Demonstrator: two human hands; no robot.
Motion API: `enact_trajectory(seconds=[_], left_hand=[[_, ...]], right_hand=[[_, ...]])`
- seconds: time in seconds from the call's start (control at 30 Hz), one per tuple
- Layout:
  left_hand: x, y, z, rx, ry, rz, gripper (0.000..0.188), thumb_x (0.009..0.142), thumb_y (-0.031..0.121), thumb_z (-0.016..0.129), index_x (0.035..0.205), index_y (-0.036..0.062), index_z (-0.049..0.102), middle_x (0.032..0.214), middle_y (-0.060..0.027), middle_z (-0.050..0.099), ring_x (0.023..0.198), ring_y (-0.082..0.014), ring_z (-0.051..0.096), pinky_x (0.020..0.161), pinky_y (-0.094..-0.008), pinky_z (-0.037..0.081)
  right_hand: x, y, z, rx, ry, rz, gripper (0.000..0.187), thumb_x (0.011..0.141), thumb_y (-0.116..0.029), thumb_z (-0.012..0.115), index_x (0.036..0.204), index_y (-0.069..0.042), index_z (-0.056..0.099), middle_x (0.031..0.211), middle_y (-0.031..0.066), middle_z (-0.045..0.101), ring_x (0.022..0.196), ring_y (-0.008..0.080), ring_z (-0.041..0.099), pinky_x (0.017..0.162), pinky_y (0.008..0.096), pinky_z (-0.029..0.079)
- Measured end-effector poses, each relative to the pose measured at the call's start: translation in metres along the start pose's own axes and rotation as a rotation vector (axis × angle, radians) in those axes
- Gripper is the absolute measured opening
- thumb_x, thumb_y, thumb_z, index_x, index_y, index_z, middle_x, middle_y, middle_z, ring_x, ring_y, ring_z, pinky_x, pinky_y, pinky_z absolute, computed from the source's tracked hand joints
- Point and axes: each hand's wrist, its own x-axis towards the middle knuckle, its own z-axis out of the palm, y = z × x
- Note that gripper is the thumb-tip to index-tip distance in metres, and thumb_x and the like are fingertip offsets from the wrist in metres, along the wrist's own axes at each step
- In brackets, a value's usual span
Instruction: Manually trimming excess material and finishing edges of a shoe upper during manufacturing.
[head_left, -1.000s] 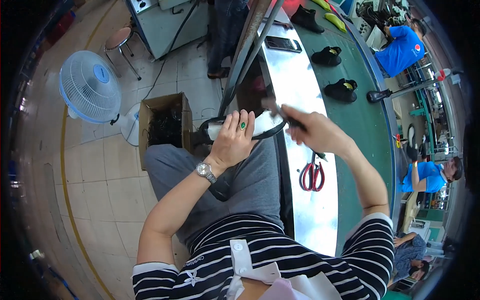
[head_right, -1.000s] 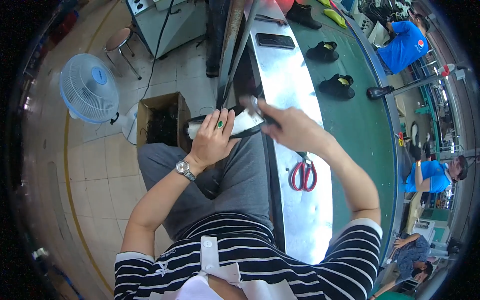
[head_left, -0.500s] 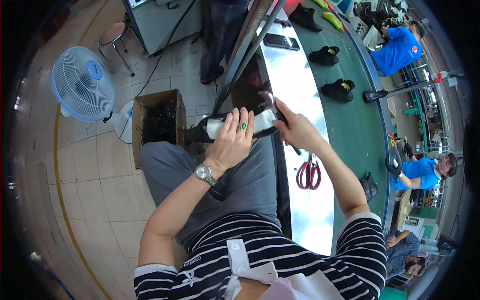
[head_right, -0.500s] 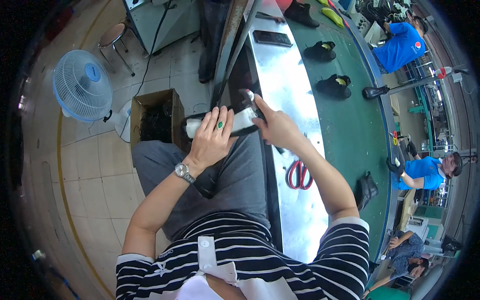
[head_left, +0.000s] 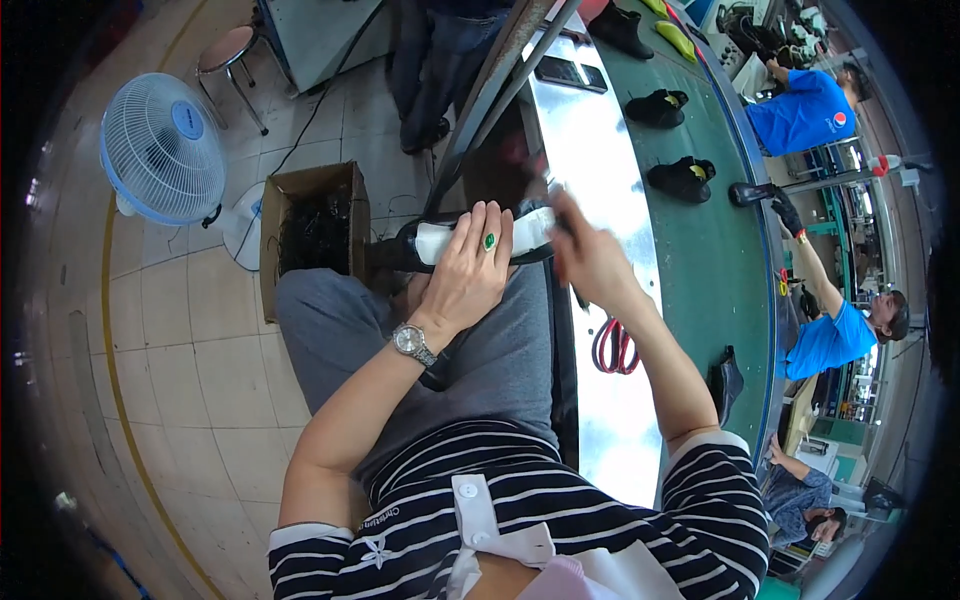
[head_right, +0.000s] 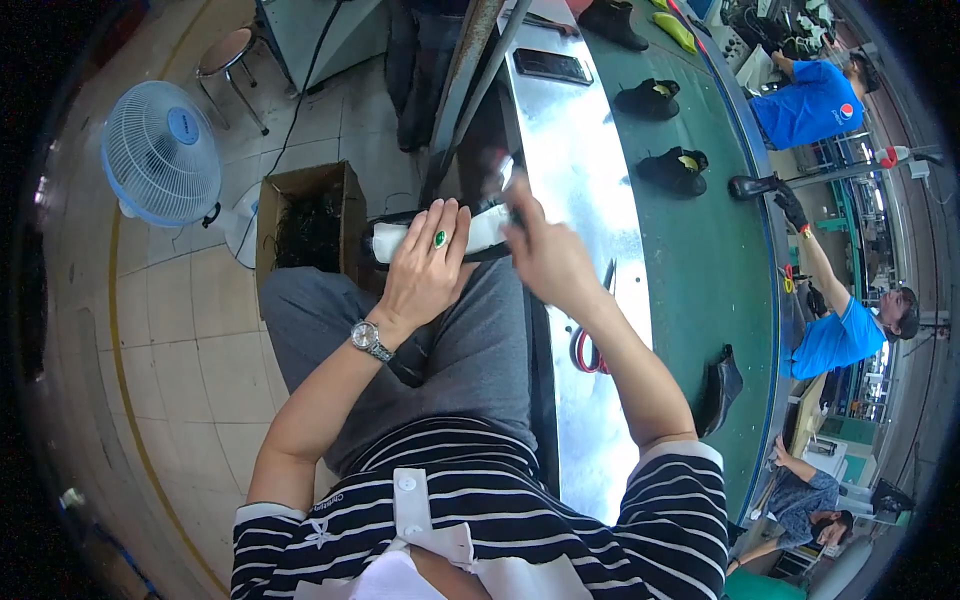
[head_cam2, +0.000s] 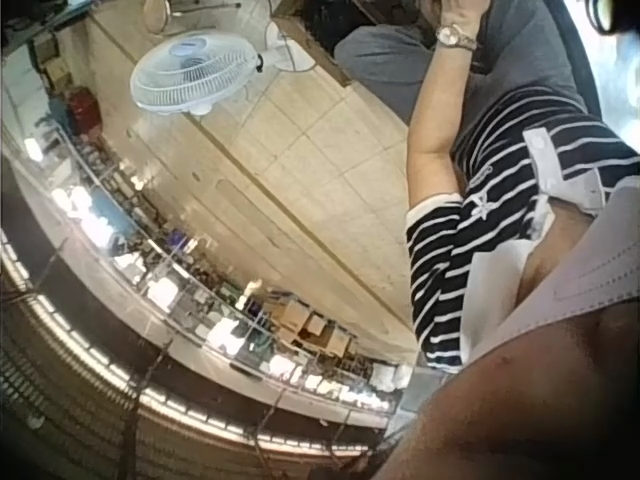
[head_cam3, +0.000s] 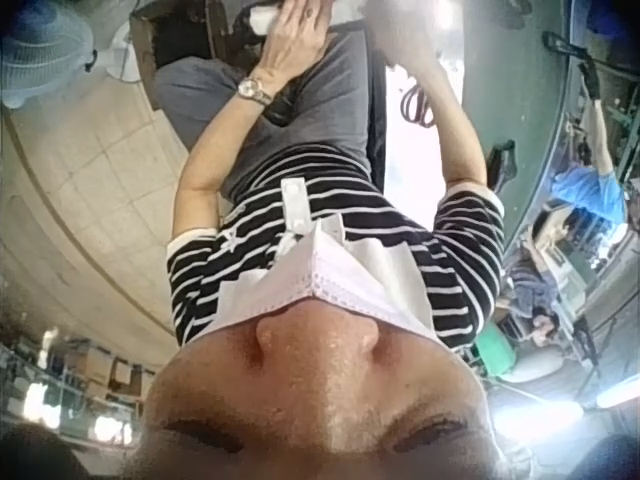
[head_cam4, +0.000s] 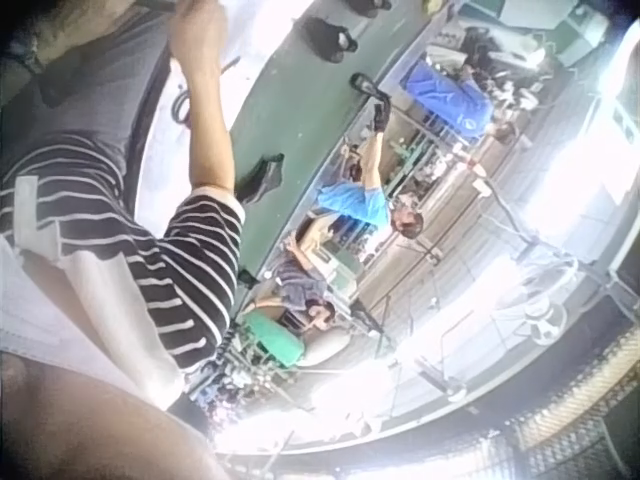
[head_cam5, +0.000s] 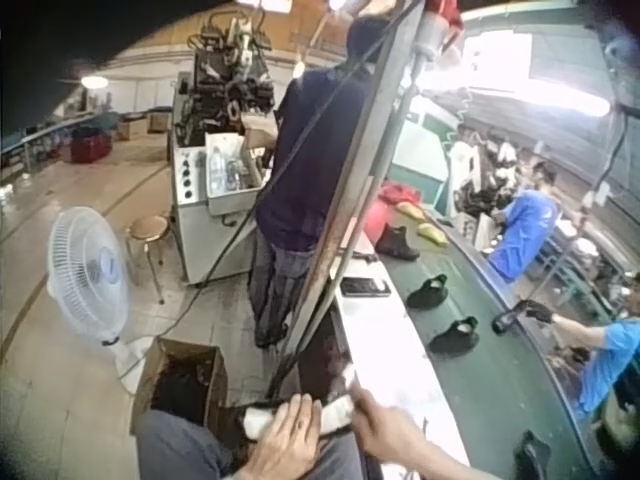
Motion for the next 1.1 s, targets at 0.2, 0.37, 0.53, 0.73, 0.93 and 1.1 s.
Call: enact_trajectory(seconds=[0.2, 0.37, 0.53, 0.73, 0.93, 1.1], left_hand=[[-0.005, -0.003, 0.0, -0.052, 0.027, -0.007, 0.066, 0.077, 0.022, 0.072, 0.13, -0.0104, 0.05, 0.128, -0.0242, 0.054, 0.125, -0.0396, 0.049, 0.108, -0.0445, 0.038], [-0.001, -0.005, 0.002, 0.013, 0.088, 0.069, 0.05, 0.083, 0.019, 0.063, 0.119, -0.0145, 0.054, 0.116, -0.0251, 0.055, 0.118, -0.0433, 0.052, 0.104, -0.0462, 0.04], [-0.006, -0.004, 0.005, -0.014, 0.115, 0.038, 0.055, 0.078, 0.021, 0.071, 0.122, -0.0081, 0.056, 0.118, -0.0237, 0.058, 0.121, -0.0406, 0.052, 0.105, -0.0466, 0.041], [-0.005, -0.007, 0.004, 0.039, 0.142, 0.06, 0.043, 0.078, 0.02, 0.071, 0.11, -0.0046, 0.058, 0.112, -0.0223, 0.06, 0.121, -0.0404, 0.052, 0.104, -0.0473, 0.042], [0.011, -0.003, -0.008, -0.171, 0.121, -0.131, 0.031, 0.085, 0.007, 0.052, 0.113, -0.0073, 0.053, 0.116, -0.0212, 0.055, 0.118, -0.0371, 0.053, 0.1, -0.0481, 0.044], [0.001, -0.017, -0.046, 0.082, -0.216, -0.174, 0.057, 0.078, 0.01, 0.065, 0.128, -0.0108, 0.049, 0.121, -0.0225, 0.056, 0.119, -0.0338, 0.05, 0.11, -0.0411, 0.032]], right_hand=[[-0.004, -0.017, -0.014, 0.001, -0.116, -0.069, 0.066, 0.092, -0.016, 0.056, 0.149, -0.013, 0.023, 0.074, 0.0267, 0.064, 0.072, 0.0461, 0.064, 0.07, 0.0527, 0.048], [-0.004, -0.012, 0.0, -0.216, -0.058, -0.09, 0.064, 0.091, -0.017, 0.058, 0.147, -0.013, 0.028, 0.071, 0.0259, 0.064, 0.067, 0.0462, 0.063, 0.064, 0.0542, 0.048], [-0.008, -0.026, 0.001, 0.078, 0.14, -0.088, 0.064, 0.092, -0.016, 0.056, 0.148, -0.014, 0.024, 0.067, 0.0244, 0.063, 0.064, 0.0446, 0.063, 0.061, 0.0528, 0.048], [-0.003, -0.026, -0.003, -0.316, -0.093, -0.185, 0.066, 0.092, -0.014, 0.055, 0.149, -0.013, 0.021, 0.067, 0.0233, 0.064, 0.063, 0.0421, 0.064, 0.059, 0.0504, 0.049], [-0.005, -0.026, 0.021, -0.266, -0.037, -0.049, 0.067, 0.092, -0.013, 0.054, 0.15, -0.017, 0.021, 0.069, 0.0237, 0.064, 0.062, 0.0414, 0.064, 0.062, 0.0506, 0.05], [-0.011, -0.035, 0.003, -0.206, -0.005, -0.164, 0.07, 0.093, -0.014, 0.054, 0.152, -0.018, 0.017, 0.068, 0.022, 0.065, 0.06, 0.0395, 0.065, 0.058, 0.0481, 0.051]])
